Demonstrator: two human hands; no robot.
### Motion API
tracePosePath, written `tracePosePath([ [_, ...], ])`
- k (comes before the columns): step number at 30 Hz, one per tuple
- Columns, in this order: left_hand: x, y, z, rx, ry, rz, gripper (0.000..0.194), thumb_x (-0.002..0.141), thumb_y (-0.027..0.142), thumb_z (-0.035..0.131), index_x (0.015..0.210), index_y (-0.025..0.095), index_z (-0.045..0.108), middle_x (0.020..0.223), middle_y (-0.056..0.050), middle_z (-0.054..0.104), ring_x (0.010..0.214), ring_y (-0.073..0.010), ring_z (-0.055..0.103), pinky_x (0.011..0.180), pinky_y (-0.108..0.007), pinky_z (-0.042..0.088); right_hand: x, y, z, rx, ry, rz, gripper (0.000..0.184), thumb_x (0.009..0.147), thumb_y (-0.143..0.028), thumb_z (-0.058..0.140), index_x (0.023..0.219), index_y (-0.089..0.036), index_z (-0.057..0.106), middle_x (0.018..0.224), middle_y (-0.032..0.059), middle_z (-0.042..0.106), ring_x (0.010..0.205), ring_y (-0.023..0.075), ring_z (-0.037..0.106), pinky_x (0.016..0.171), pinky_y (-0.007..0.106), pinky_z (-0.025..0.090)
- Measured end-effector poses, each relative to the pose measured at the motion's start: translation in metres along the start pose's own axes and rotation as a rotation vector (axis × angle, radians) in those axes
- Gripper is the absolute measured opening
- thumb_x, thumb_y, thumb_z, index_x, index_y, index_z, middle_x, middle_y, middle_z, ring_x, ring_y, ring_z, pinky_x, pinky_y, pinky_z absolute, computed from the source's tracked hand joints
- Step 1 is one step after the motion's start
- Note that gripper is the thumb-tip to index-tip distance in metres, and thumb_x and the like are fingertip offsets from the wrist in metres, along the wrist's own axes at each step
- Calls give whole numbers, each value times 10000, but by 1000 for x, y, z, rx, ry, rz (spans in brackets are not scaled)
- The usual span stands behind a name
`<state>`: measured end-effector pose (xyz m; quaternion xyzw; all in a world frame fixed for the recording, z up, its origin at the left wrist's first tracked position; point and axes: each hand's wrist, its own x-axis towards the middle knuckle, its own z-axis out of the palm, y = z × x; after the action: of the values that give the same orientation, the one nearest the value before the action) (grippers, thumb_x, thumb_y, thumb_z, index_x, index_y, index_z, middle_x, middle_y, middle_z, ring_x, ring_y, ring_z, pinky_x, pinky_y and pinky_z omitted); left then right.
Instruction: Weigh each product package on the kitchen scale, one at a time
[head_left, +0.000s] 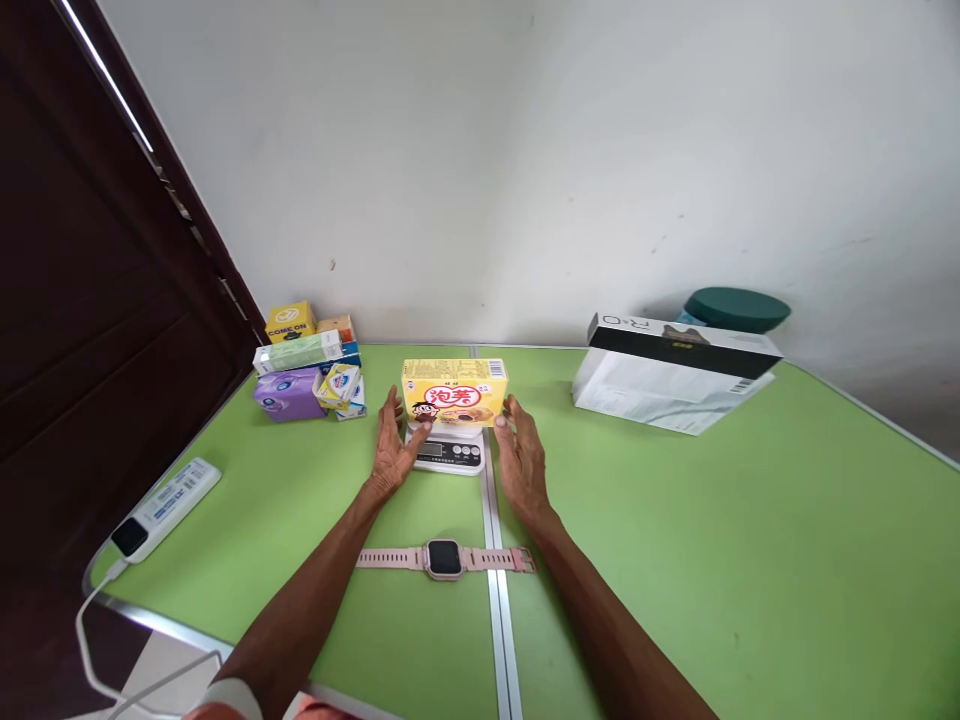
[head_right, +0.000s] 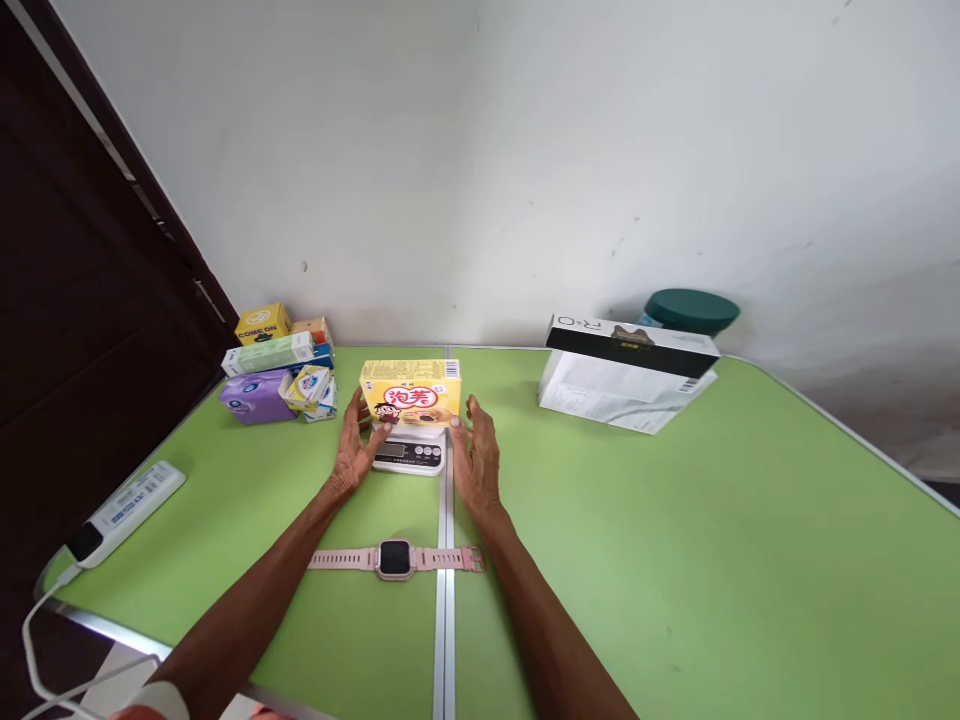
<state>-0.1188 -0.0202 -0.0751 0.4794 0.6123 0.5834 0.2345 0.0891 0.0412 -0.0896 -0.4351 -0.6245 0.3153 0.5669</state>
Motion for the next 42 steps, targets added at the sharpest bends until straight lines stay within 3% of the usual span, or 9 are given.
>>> tracePosePath([
  [7, -7, 18, 3, 164, -68, 137, 1014, 927, 668, 725, 1750, 219, 339, 1681, -220, 510, 1638, -389, 437, 1370, -594, 337, -3, 1, 0, -91, -23, -147, 693, 1080, -721, 479, 1535, -224, 640, 1494, 207, 691, 1387, 407, 639, 1180, 693, 538],
  [12, -12, 44, 5, 94, 10, 125, 1028, 939, 734, 697, 1751, 220, 333, 1671, -217, 519, 1600, -378, 486, 1341, -555, 393, -4, -23, -3, -99, -37, -195, 679, 1085, -706, 488, 1562, -237, 608, 1498, 197, 682, 1388, 409, 631, 1186, 690, 526],
  [16, -19, 72, -16, 71, 130, 122, 938, 1003, 718, 639, 1750, 234, 343, 1720, -206, 487, 1638, -371, 445, 1365, -532, 350, -4, -63, 7, -68, -70, -237, 680, 1103, -694, 497, 1599, -239, 593, 1534, 204, 668, 1409, 400, 635, 1199, 661, 534],
  [19, -27, 84, -45, 46, 257, 101, 853, 1041, 712, 587, 1713, 222, 396, 1733, -203, 491, 1638, -366, 447, 1368, -533, 344, -16, -92, 29, -26, -202, -205, 733, 1094, -735, 496, 1622, -234, 587, 1568, 208, 655, 1422, 399, 636, 1179, 646, 568],
  [25, -45, 54, -111, 143, 648, 48, 853, 988, 790, 609, 1559, 167, 494, 1619, -249, 561, 1509, -382, 567, 1288, -540, 439, -63, -125, 100, 39, -611, -32, 837, 1084, -723, 489, 1682, -138, 506, 1607, 253, 618, 1459, 392, 627, 1218, 600, 564],
  [30, -48, 24, -147, 310, 731, -178, 878, 912, 639, 766, 1563, 142, 450, 1596, -285, 554, 1542, -423, 526, 1310, -607, 403, -72, -128, 150, 5, -805, 80, 671, 1054, -493, 589, 1606, -112, 567, 1462, 240, 696, 1383, 384, 669, 1205, 544, 566],
  [33, -46, 16, -154, 445, 705, -334, 1125, 811, 501, 894, 1682, 115, 295, 1685, -330, 449, 1638, -465, 420, 1342, -624, 360, -68, -126, 168, -9, -819, 133, 640, 1005, -356, 634, 1607, -151, 561, 1488, 209, 685, 1419, 369, 649, 1239, 522, 533],
  [36, -44, 10, -152, 585, 683, -403, 1338, 750, 490, 953, 1742, 94, 147, 1733, -381, 349, 1686, -523, 328, 1362, -693, 289, -65, -124, 177, 50, -849, 152, 612, 999, -317, 621, 1591, -174, 564, 1520, 186, 670, 1413, 336, 655, 1225, 488, 542],
  [42, -37, 2, -148, 714, 658, -431, 1463, 754, 525, 956, 1760, 61, 1, 1799, -448, 177, 1736, -550, 213, 1357, -717, 290, -57, -123, 174, 99, -904, 177, 572, 994, -303, 631, 1554, -188, 611, 1521, 166, 679, 1403, 327, 670, 1220, 483, 550],
])
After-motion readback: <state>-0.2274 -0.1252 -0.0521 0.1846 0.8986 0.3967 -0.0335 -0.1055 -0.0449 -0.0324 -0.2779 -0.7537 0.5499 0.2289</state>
